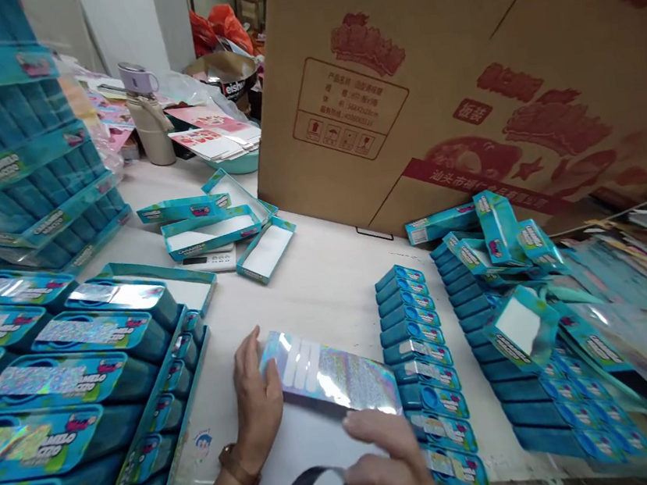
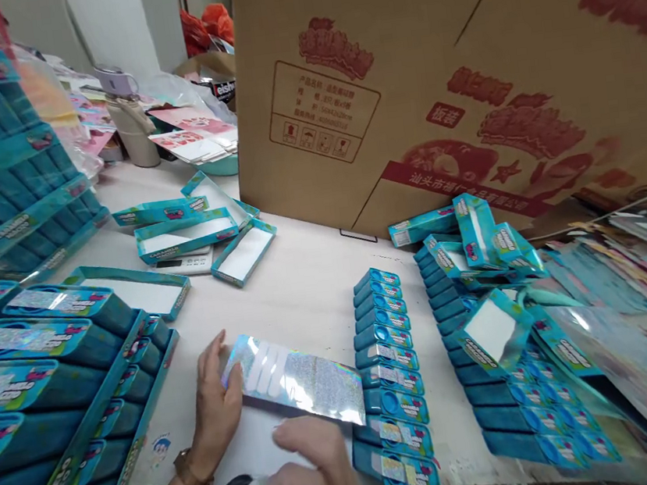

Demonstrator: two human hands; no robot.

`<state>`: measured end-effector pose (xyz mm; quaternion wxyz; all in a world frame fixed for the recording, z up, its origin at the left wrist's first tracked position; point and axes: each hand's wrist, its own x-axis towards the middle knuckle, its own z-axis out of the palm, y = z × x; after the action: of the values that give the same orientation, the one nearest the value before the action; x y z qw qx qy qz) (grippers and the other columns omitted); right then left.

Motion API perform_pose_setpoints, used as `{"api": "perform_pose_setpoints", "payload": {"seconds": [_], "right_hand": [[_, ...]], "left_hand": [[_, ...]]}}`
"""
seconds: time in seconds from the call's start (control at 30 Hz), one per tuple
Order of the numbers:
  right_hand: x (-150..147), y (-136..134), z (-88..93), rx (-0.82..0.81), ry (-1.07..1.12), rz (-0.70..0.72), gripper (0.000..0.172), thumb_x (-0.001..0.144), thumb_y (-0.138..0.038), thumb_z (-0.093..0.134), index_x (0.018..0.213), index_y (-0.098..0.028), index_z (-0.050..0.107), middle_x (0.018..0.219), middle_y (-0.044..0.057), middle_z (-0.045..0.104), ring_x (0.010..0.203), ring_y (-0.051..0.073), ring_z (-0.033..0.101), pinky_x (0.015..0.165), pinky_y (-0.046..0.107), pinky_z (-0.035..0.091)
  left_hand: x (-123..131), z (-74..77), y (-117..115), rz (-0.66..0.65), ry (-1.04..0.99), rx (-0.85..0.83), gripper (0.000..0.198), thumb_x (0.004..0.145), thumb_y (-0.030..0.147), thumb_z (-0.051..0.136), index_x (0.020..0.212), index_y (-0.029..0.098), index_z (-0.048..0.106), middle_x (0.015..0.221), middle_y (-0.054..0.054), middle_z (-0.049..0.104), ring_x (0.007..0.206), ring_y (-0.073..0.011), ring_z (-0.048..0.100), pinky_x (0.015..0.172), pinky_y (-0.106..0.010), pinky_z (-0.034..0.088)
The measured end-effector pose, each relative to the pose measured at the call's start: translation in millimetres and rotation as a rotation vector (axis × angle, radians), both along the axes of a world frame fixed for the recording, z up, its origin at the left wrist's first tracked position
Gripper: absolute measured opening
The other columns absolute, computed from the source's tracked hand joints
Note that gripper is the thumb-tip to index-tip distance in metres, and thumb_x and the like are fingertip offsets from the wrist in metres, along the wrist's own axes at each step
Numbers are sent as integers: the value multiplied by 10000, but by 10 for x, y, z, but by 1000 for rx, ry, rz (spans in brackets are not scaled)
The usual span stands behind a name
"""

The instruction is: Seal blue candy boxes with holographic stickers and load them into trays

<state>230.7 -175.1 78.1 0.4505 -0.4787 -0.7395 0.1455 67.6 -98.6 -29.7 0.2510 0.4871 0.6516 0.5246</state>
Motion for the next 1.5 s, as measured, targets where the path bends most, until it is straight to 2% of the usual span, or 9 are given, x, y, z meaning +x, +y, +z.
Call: {"api": "perform_pose_setpoints", "payload": {"seconds": [0.1, 0.17, 0.3, 0.5, 0.6, 0.7, 0.9, 1.03, 1.5], "right_hand": [[319, 24, 212, -188, 140, -220, 93, 905, -222, 584, 846, -292, 599, 1103, 85, 622, 1038, 284, 602, 891, 472, 481], [548, 84, 265, -323, 261, -308, 122, 920, -296, 587, 804, -262, 599, 1122, 88, 612, 1092, 278, 569, 910, 439, 464], [899, 100, 109, -444, 516, -358, 196, 905, -372, 624, 770, -234, 594, 1089, 71, 604, 1104, 248, 533, 903, 363, 439], [1076, 3, -120, -489, 631, -386, 218, 906, -375, 623, 768, -208, 596, 1064, 50, 592, 1031, 213, 554, 879, 326, 421], [1109, 24, -103, -468, 577, -434, 225, 903, -375, 619, 760, -203, 603, 1044, 54, 596, 1036, 219, 567, 895, 335, 421], [1132, 72, -106, -416, 522, -515, 227, 893, -379, 622, 752, -202, 614, 1022, 61, 597, 1045, 229, 574, 893, 344, 434], [1201, 192, -251, -237, 244, -730, 188, 912, -340, 603, 776, -215, 637, 1020, 60, 589, 1045, 223, 562, 923, 374, 428], [1262, 247, -310, -241, 131, -735, 158, 925, -314, 587, 801, -224, 629, 1050, 58, 582, 1075, 220, 540, 948, 386, 411], [1271, 338, -312, -357, -29, -745, 148, 924, -206, 511, 784, -207, 561, 1020, 74, 527, 1058, 244, 492, 927, 406, 398]], "left_hand": [[128, 204, -71, -28, 44, 80, 475, 955, 318, 508, 1411, 195, 461, 1452, -158, 471, 1404, -297, 371, 1180, -521, 260], [253, 349, -134, -259, -207, -16, 468, 973, 397, 485, 1409, 227, 466, 1419, -144, 522, 1340, -291, 467, 1136, -499, 346], [562, 497, -199, -740, -705, -310, 637, 963, 618, 353, 1478, 244, 387, 1470, -150, 494, 1309, -312, 511, 1098, -497, 387], [1062, 590, -146, -994, -854, -415, 735, 842, 752, 461, 1352, 230, 545, 1362, -140, 579, 1274, -335, 509, 1019, -459, 433], [1263, 664, -150, -976, -678, -425, 476, 813, 615, 647, 1043, 200, 676, 1081, -86, 667, 1040, -263, 587, 893, -353, 463], [1387, 689, -158, -891, -510, -382, 347, 898, 491, 597, 747, 180, 620, 825, -26, 591, 823, -182, 537, 783, -296, 432], [1485, 659, -71, -822, -53, -170, 329, 993, 365, 453, 768, 189, 616, 804, -25, 584, 819, -189, 517, 783, -325, 376], [1530, 624, 2, -748, 226, -35, 281, 989, 293, 459, 770, 191, 603, 822, -30, 610, 849, -201, 524, 835, -366, 344], [1622, 455, 19, -749, 175, -105, 315, 977, 327, 457, 714, 204, 580, 767, -11, 607, 813, -195, 530, 794, -341, 355]]}}
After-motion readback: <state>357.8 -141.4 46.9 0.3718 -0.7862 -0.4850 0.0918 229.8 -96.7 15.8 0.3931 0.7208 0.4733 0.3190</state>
